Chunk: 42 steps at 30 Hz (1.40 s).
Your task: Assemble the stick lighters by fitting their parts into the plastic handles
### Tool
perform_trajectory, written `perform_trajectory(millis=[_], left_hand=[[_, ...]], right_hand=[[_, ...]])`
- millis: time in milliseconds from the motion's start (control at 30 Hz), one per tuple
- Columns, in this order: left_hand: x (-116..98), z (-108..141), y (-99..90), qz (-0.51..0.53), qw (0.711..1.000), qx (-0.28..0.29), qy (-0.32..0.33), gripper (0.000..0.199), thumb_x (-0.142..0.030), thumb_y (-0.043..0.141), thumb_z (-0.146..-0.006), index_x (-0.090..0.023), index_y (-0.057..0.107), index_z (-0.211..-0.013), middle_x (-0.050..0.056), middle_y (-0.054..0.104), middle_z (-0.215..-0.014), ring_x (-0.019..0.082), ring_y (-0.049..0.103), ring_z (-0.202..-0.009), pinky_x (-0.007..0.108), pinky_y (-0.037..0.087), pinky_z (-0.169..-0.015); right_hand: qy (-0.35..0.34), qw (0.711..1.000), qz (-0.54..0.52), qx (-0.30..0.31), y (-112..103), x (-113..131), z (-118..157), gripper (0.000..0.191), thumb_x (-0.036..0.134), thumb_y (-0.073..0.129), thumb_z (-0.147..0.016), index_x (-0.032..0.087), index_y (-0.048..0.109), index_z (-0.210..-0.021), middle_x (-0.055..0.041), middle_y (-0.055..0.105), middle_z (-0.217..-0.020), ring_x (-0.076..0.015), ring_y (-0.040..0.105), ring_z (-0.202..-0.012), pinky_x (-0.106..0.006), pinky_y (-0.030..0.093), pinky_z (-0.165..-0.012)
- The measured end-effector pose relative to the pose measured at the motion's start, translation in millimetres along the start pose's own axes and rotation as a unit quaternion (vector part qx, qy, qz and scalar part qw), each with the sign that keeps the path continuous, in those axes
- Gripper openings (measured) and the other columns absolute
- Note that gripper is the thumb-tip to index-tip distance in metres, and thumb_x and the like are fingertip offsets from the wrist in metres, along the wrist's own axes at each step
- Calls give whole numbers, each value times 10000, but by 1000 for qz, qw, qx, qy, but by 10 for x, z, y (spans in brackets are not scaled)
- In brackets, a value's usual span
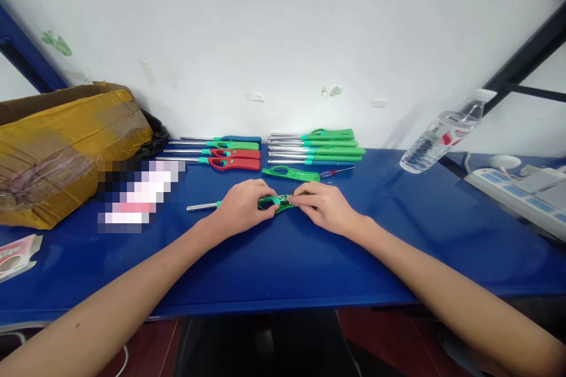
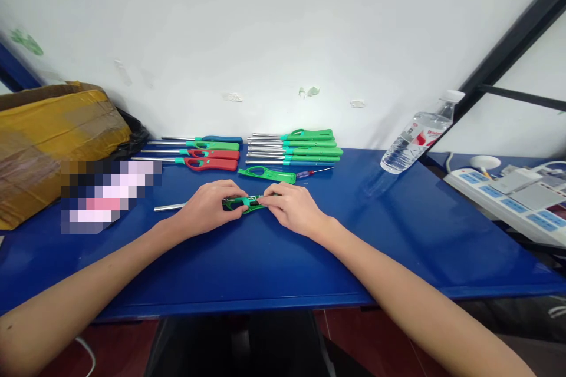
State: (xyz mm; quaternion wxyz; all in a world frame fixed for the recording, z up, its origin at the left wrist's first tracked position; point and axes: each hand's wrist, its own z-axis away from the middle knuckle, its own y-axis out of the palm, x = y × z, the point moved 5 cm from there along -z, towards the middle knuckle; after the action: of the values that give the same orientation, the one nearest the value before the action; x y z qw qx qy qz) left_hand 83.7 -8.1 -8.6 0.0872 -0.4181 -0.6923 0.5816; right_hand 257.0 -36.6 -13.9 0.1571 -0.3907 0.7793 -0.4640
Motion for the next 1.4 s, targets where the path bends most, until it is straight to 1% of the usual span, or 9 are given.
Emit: perform_trajectory(millis=[233, 433, 600, 767, 900, 1033, 1267, 1400], left_hand=[[8, 3, 4, 4, 1000, -4, -13, 163, -286, 643, -813, -203, 722, -929, 26, 687, -909, 189, 630, -818, 277, 456, -701], [2, 4, 8, 4, 1000, -9, -15, 154, -281, 634, -805, -197, 712, -908, 25, 683, -905, 193, 627, -823, 294, 462, -725], [-23, 10, 8, -10, 1000, -9, -22, 155, -261, 629, -786, -190, 703, -901, 27, 679, -903, 201, 618, -818, 310, 456, -721], [-37, 20, 20, -23, 999, -12, -26, 153, -253, 622, -771, -197, 697, -893, 31, 680, -898, 202, 606, -801, 314, 448, -715], [-34, 17, 27, -20, 999, -13, -29, 143, -251, 620, -776, -197, 696, -884, 30, 678, -891, 200, 604, -801, 312, 450, -719], [-18, 11, 26, -16, 999, -11, -36, 139, -254, 625, -781, -196, 697, -885, 30, 674, -893, 204, 603, -814, 317, 453, -729], [37, 4, 16, 35, 998, -3, -58, 159, -272, 645, -804, -208, 725, -925, 37, 680, -947, 206, 618, -854, 296, 475, -720], [50, -3, -5, 55, 996, 5, -74, 157, -249, 656, -808, -218, 747, -932, 35, 694, -957, 202, 630, -851, 288, 488, -724]], right_hand=[[10, 1000, -19, -9, -8, 8, -17, 248, 201, 496, -948, 209, 738, -1003, -53, 712, -967, -163, 655, -840, -295, 524, -726], [9, 1000, -27, 4, -6, 21, -31, 251, 229, 485, -962, 197, 727, -1021, -70, 714, -988, -178, 658, -894, -316, 537, -776], [16, 999, -30, -3, -6, 35, -19, 250, 217, 490, -956, 213, 733, -1018, -61, 708, -978, -168, 654, -865, -311, 536, -753], [10, 1000, -1, 5, 6, 63, -9, 265, 211, 471, -963, 225, 729, -1023, -58, 703, -981, -170, 647, -860, -312, 526, -736], [-3, 1000, 16, 5, 13, 87, -4, 266, 193, 465, -961, 220, 721, -1028, -53, 704, -987, -170, 640, -859, -303, 516, -729], [1, 1000, 22, 1, 18, 84, 0, 256, 203, 469, -963, 212, 717, -1026, -48, 710, -988, -166, 640, -844, -297, 509, -716], [0, 999, 29, -15, 31, 72, -1, 252, 215, 468, -967, 211, 714, -1026, -51, 721, -970, -158, 653, -836, -281, 506, -697], [-3, 999, 36, -20, 41, 71, -3, 249, 216, 467, -968, 208, 709, -1027, -51, 720, -964, -158, 652, -821, -280, 506, -687]])
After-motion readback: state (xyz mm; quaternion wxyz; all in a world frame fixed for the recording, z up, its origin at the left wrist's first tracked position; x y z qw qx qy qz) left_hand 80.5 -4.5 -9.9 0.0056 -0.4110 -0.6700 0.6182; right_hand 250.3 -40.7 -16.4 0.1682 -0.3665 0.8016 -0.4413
